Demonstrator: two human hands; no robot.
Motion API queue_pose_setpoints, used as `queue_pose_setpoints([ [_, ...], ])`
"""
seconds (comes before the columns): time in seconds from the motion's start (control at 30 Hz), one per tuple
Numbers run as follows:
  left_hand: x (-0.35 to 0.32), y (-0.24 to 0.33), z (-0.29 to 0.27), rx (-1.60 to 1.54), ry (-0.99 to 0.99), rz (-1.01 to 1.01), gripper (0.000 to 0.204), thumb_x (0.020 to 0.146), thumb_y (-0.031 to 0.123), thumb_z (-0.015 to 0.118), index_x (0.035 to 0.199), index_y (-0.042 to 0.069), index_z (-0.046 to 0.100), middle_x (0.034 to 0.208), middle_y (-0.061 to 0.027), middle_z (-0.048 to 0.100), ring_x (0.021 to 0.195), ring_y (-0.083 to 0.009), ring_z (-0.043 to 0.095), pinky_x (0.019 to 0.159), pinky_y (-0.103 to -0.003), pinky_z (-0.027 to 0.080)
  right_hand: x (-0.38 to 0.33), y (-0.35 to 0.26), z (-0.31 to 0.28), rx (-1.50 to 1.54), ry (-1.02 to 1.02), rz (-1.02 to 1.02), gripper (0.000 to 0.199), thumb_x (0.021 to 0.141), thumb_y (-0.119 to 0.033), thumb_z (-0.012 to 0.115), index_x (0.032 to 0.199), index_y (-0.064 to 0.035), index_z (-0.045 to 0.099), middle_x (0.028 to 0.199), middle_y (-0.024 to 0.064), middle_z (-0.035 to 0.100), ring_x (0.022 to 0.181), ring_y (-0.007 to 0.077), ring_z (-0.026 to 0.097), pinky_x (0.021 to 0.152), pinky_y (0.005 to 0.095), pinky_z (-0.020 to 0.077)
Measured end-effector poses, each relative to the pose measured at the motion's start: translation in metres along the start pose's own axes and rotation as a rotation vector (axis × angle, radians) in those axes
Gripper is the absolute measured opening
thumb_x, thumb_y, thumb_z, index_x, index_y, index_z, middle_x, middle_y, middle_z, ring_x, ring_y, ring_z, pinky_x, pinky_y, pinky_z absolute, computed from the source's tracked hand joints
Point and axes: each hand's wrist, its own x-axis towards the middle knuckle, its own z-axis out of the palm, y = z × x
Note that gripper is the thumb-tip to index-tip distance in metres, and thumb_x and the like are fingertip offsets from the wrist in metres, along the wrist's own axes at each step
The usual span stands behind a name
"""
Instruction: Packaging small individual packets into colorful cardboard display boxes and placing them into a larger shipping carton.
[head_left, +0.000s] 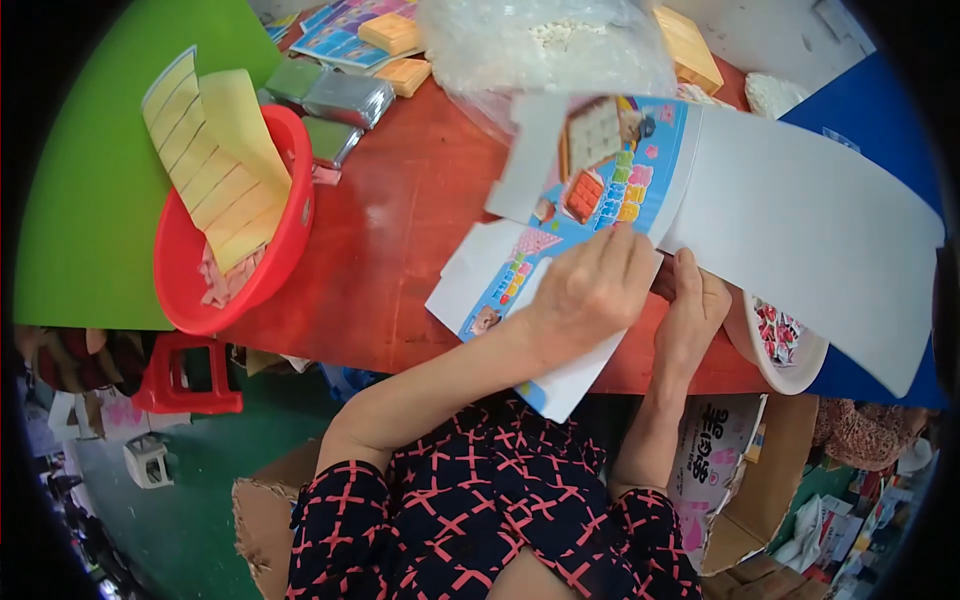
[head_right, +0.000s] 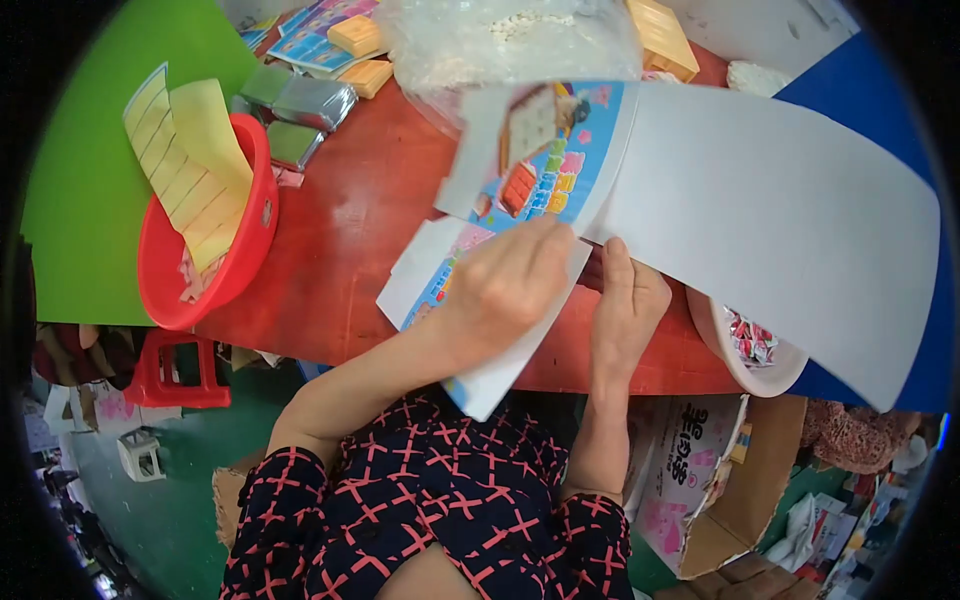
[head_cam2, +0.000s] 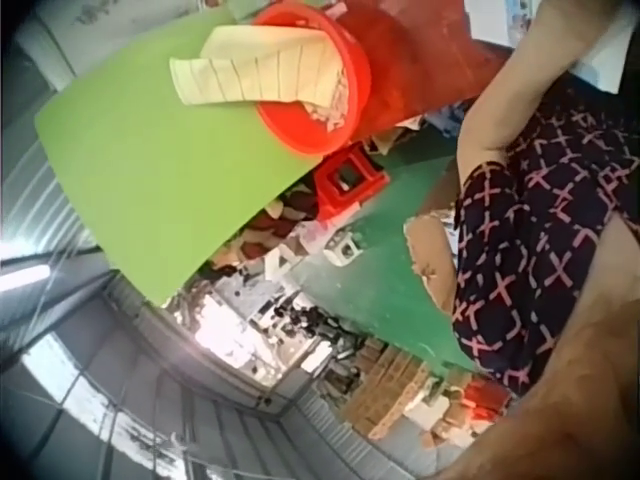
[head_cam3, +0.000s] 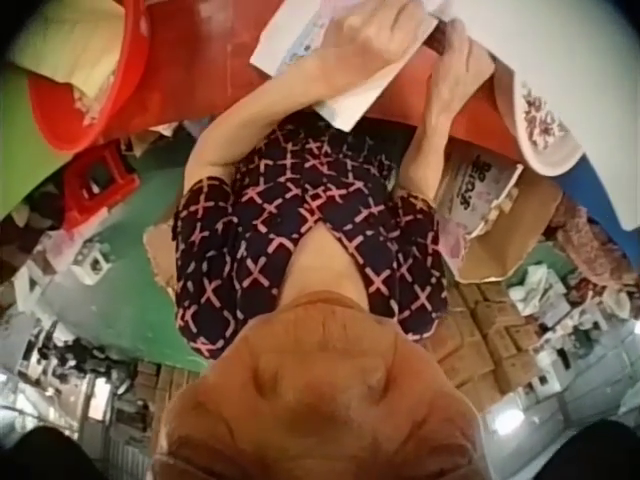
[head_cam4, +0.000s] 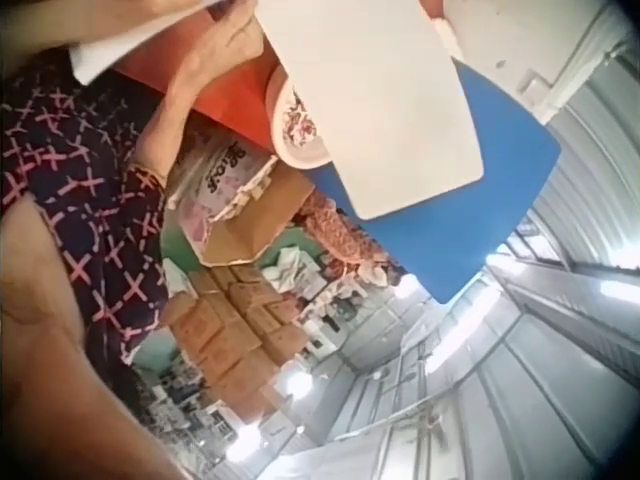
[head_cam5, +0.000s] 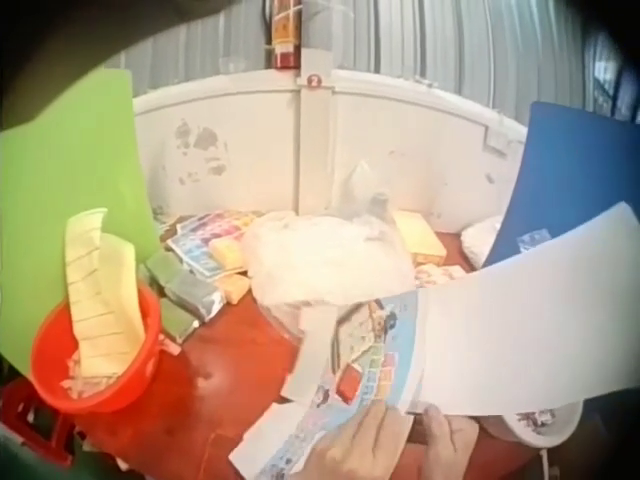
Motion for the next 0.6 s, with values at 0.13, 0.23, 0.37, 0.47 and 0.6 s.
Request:
queue_pose_setpoints([
  [0.13,0.021,-0.021,-0.019,0.001,0.095,0.051,0.009,0.066,0.004,0.055,0.073,0.003,0.049,0.060,-0.0040,0.045,0.049,-0.0154,0.049,0.041,-0.026,0.040,0.015,-0.005,-0.024,-0.571,0.102,-0.164,0.032,0.087,-0.016,0.050,0.069,0.0111,0.050,0.051,0.0140,0.047,0.048,0.0111,0.037,0.046,0.0298,0.0349],
  [0.23,0.026,-0.015,-0.029,-0.051,0.121,0.100,0.011,0.064,0.007,0.055,0.072,0.003,0.049,0.060,-0.0038,0.043,0.050,-0.0162,0.046,0.041,-0.025,0.038,0.017,0.004,-0.042,-0.728,-0.034,-0.129,0.035,0.086,-0.018,0.048,0.066,0.0110,0.049,0.050,0.0158,0.043,0.046,0.0130,0.039,0.045,0.0337,0.0334],
  [0.37,0.007,0.012,-0.012,-0.008,-0.048,0.053,0.017,0.063,0.005,0.059,0.077,0.000,0.053,0.065,-0.0057,0.049,0.056,-0.0169,0.051,0.046,-0.026,0.040,-0.012,-0.027,-0.070,-0.365,-0.327,0.162,0.032,0.089,-0.023,0.046,0.083,0.0063,0.058,0.062,0.0080,0.057,0.061,0.0172,0.056,0.058,0.0284,0.0433],
  [0.47,-0.005,0.023,-0.005,-0.038,-0.111,0.111,0.015,0.063,0.008,0.056,0.075,0.001,0.052,0.063,-0.0047,0.046,0.055,-0.0156,0.049,0.045,-0.025,0.039,-0.014,-0.035,-0.051,0.034,-0.264,0.393,0.028,0.089,-0.019,0.048,0.101,0.0052,0.056,0.078,0.0060,0.061,0.073,0.0169,0.059,0.068,0.0251,0.0462],
  [0.6,-0.014,0.035,-0.006,-0.084,-0.077,0.162,0.010,0.061,0.008,0.056,0.067,0.003,0.049,0.061,-0.0043,0.045,0.056,-0.0153,0.049,0.045,-0.023,0.039,0.002,-0.019,-0.022,0.080,-0.376,0.320,0.041,0.088,-0.032,0.051,0.109,0.0036,0.050,0.100,0.0129,0.059,0.090,0.0191,0.058,0.076,0.0319,0.0485],
])
